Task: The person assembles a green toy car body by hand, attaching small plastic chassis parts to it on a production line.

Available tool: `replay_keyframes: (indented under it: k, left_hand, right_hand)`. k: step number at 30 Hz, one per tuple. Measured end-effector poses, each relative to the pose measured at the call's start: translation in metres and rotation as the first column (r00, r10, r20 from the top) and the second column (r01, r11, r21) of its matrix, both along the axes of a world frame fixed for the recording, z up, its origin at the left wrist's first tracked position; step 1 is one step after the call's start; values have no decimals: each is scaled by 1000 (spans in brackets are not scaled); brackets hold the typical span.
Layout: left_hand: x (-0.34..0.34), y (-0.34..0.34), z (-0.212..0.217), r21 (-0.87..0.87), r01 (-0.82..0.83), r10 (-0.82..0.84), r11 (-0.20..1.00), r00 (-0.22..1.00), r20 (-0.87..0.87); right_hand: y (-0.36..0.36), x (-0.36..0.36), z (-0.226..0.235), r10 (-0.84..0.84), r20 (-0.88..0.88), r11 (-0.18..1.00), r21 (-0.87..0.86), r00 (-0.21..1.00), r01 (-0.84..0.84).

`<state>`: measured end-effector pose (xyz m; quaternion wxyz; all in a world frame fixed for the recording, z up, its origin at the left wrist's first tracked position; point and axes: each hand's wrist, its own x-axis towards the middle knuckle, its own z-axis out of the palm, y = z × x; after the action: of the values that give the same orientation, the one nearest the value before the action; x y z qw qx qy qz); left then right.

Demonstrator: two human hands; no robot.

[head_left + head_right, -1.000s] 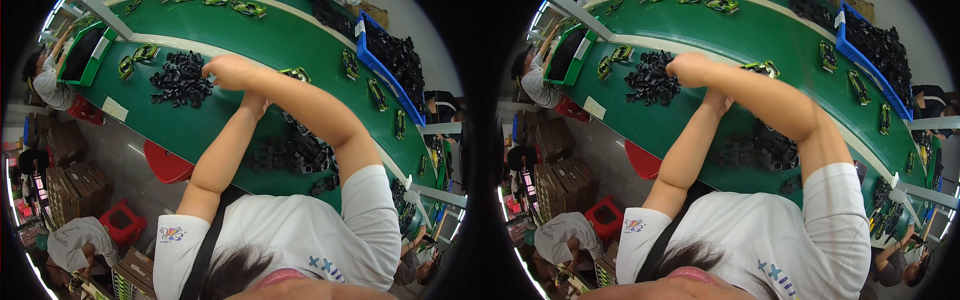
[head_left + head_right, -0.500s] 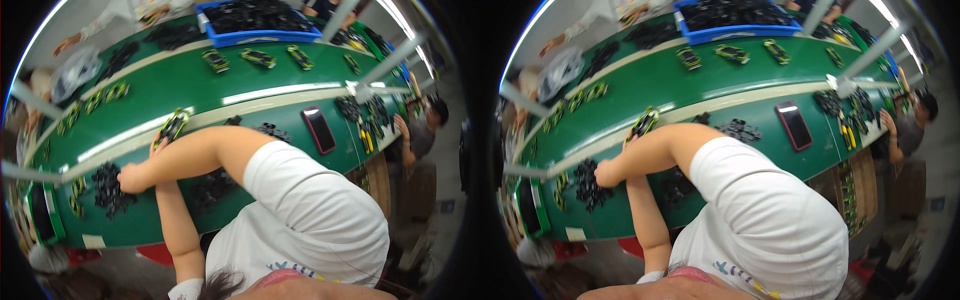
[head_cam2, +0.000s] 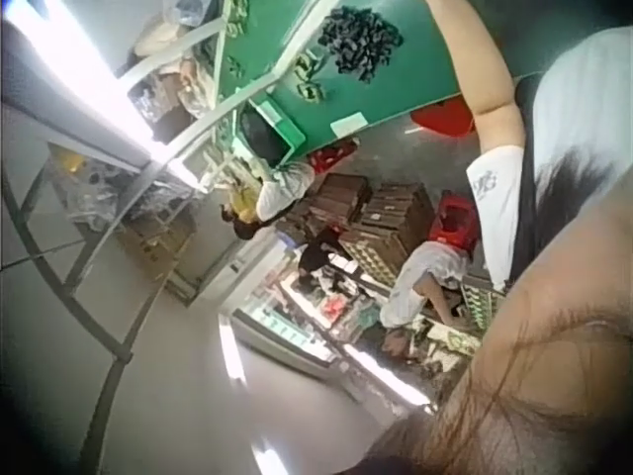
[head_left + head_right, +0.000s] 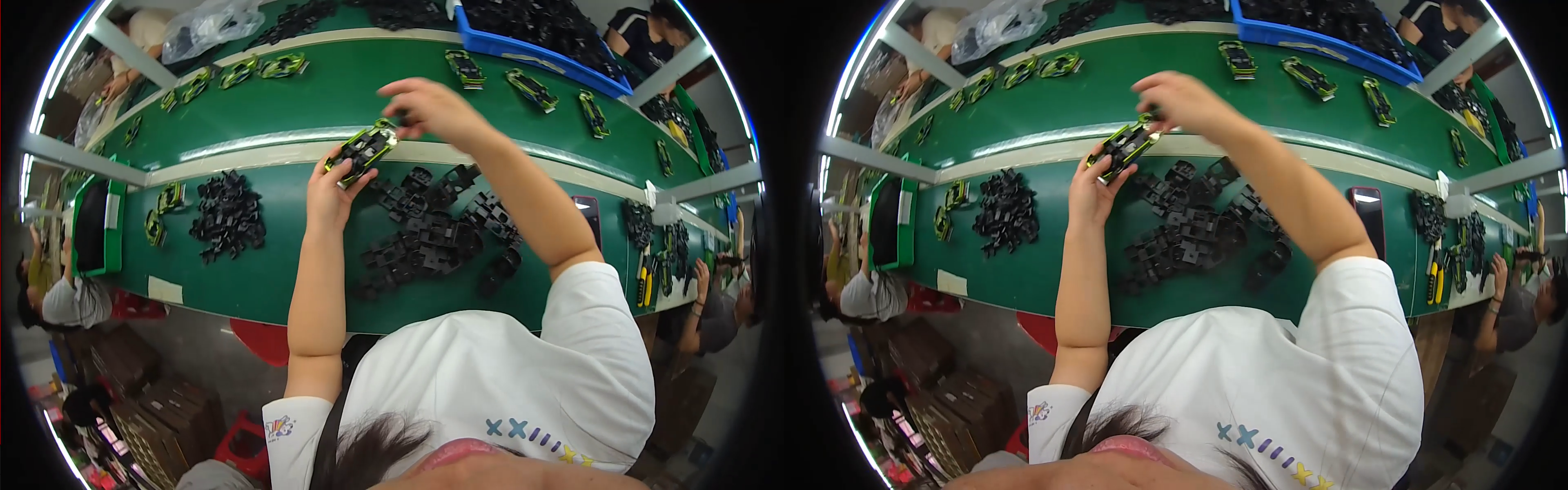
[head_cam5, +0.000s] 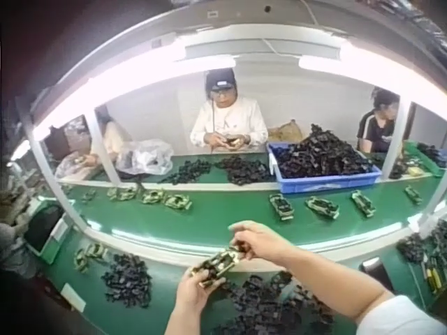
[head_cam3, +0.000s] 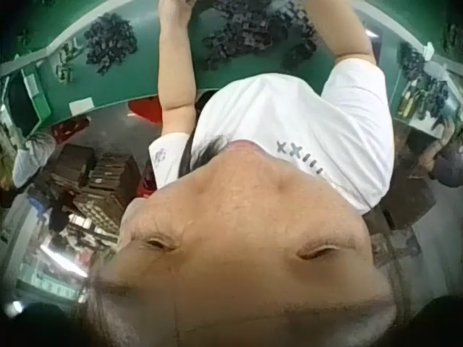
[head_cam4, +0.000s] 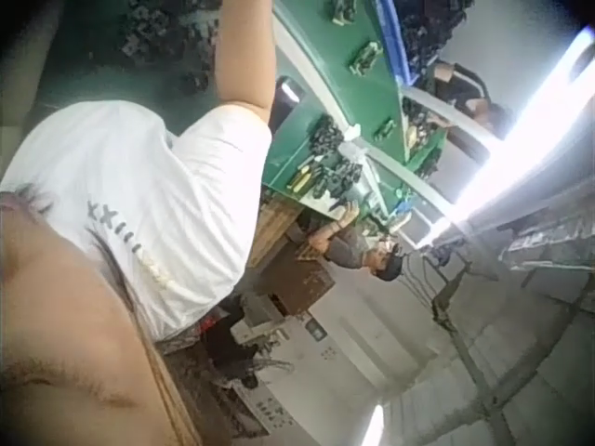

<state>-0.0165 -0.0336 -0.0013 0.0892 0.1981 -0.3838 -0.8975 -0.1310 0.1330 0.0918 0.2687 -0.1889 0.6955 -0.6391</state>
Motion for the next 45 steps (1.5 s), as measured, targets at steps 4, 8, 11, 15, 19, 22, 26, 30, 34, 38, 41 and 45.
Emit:
replay_keyframes:
  k: [4,8,11,15,19,22,26,30,34,38,41,45]
  left_hand:
    - [5,0,4,-25,25,-25,999,1000,-8]
    - [3,2,2,-19,64,-65,998,998,-18]
    - [1,2,1,21,100,-99,995,995,-15]
    - [1,3,2,2,142,-142,990,990,1]
    - [2,4,3,-26,153,-153,988,988,7]
    - [2,4,4,-23,161,-161,987,987,-8]
    - [3,5,8,-57,167,-167,984,986,3]
    - [3,7,10,-68,172,-171,983,985,10]
    - [3,9,10,-79,189,-190,979,982,5]
    - [4,9,10,-50,196,-197,979,980,-1]
    - [4,9,10,-51,204,-204,978,979,-10]
    - [5,10,10,-65,183,-183,981,983,-8]
  right_hand:
    - [53,-30,-17,-65,278,990,-102,958,96]
    - [60,-30,-30,30,466,974,-214,885,79]
    - [48,-22,-34,2,255,997,-79,967,19]
    - [20,-17,-33,78,122,991,95,989,-90]
    - [-1,-15,-41,209,52,957,195,977,-215]
    - [-8,-12,-47,244,44,950,190,969,-248]
    - [-11,-10,-42,263,60,941,205,963,-270]
    - [-9,-11,-43,247,76,946,195,966,-257]
    - [-7,-13,-54,221,-28,947,244,975,-208]
    - [-5,-9,-53,206,-75,950,255,976,-181]
    - [-6,-7,-59,164,-193,963,242,968,-115]
    - [-7,-2,-55,143,-177,942,327,974,-79]
